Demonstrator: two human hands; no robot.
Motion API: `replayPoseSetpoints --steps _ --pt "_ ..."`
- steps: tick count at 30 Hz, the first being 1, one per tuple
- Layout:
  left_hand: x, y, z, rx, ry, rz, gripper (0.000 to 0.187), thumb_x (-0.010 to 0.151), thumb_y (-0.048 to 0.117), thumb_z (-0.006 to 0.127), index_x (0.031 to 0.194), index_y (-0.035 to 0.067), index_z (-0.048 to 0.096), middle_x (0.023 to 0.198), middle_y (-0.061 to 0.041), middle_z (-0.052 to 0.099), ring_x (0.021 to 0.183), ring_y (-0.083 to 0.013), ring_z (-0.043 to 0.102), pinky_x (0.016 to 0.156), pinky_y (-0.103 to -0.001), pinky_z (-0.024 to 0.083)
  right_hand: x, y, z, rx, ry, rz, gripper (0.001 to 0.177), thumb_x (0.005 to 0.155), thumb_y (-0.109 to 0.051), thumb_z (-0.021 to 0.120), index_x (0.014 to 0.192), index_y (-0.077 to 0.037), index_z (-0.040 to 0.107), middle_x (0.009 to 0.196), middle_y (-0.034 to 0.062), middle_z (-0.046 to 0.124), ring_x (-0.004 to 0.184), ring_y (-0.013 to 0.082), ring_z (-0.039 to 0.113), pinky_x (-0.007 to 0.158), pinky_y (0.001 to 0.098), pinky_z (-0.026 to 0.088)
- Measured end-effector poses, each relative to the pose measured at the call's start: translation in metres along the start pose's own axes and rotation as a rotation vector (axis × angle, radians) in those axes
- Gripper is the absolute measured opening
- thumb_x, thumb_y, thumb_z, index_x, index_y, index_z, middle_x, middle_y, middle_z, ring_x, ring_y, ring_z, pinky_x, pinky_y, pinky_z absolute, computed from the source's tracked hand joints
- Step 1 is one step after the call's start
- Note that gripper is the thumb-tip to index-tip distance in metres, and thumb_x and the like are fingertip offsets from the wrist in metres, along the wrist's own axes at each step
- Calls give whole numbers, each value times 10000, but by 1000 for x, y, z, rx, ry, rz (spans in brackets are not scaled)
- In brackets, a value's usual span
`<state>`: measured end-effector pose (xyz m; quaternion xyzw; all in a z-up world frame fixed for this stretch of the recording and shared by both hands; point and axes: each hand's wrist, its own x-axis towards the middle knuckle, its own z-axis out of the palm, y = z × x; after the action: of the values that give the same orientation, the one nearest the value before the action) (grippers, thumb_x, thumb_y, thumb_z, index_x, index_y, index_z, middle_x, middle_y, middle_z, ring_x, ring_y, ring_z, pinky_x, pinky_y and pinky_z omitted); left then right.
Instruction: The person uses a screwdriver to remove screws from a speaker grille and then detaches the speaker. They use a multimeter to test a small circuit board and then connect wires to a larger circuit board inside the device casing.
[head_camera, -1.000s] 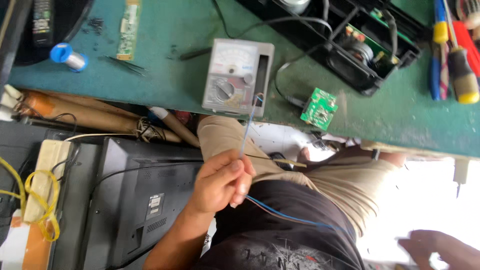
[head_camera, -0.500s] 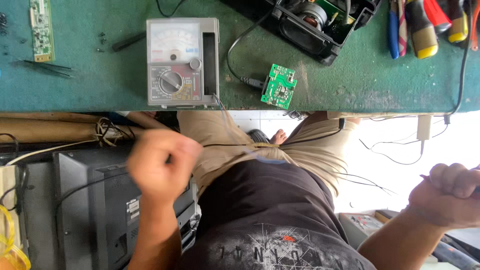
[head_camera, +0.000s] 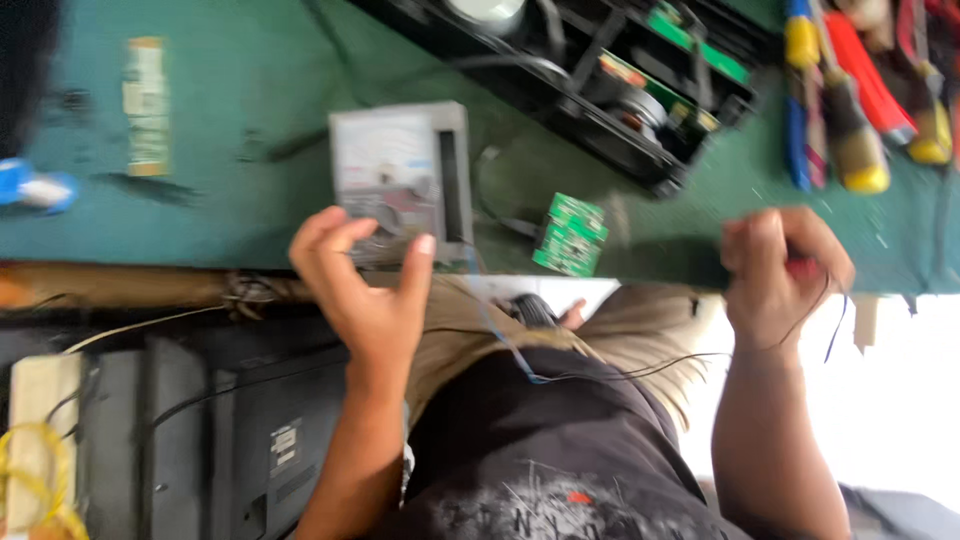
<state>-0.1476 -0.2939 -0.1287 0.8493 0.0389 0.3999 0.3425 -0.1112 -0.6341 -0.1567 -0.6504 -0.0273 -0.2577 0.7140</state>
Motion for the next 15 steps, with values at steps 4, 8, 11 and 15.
replayPoseSetpoints --steps 4,8,11,15 --pt "3 -11 -5 16 -22 -31 350 935 203 847 1108 22 602 1183 -198 566 1148 -371 582 1062 -485 470 -16 -43 29 -568 -341 -214 240 1131 -42 630 922 -41 749 893 106 709 772 199 643 758 350 471" --pt "6 -11 -6 92 -20 -19 301 935 165 879 1032 55 617 1138 -149 601 1107 -303 647 960 -430 545 -43 -65 108 -788 -691 -603 205 999 -316 872 1159 -194 831 922 0 732 689 197 656 602 340 482" --pt "11 -12 -7 183 -41 -12 295 932 244 889 939 77 646 1183 -153 645 1088 -304 701 905 -425 566 -53 -42 144 -901 -870 -657 447 981 -321 830 1374 -172 676 1222 66 687 930 271 745 631 441 601" --pt "8 -25 -2 169 7 22 386 917 368 912 937 116 619 1173 -83 643 1000 -306 729 841 -438 604 -52 -23 173 -882 -666 -867 198 1047 -145 570 1162 -139 732 1120 87 655 703 219 714 665 338 590"
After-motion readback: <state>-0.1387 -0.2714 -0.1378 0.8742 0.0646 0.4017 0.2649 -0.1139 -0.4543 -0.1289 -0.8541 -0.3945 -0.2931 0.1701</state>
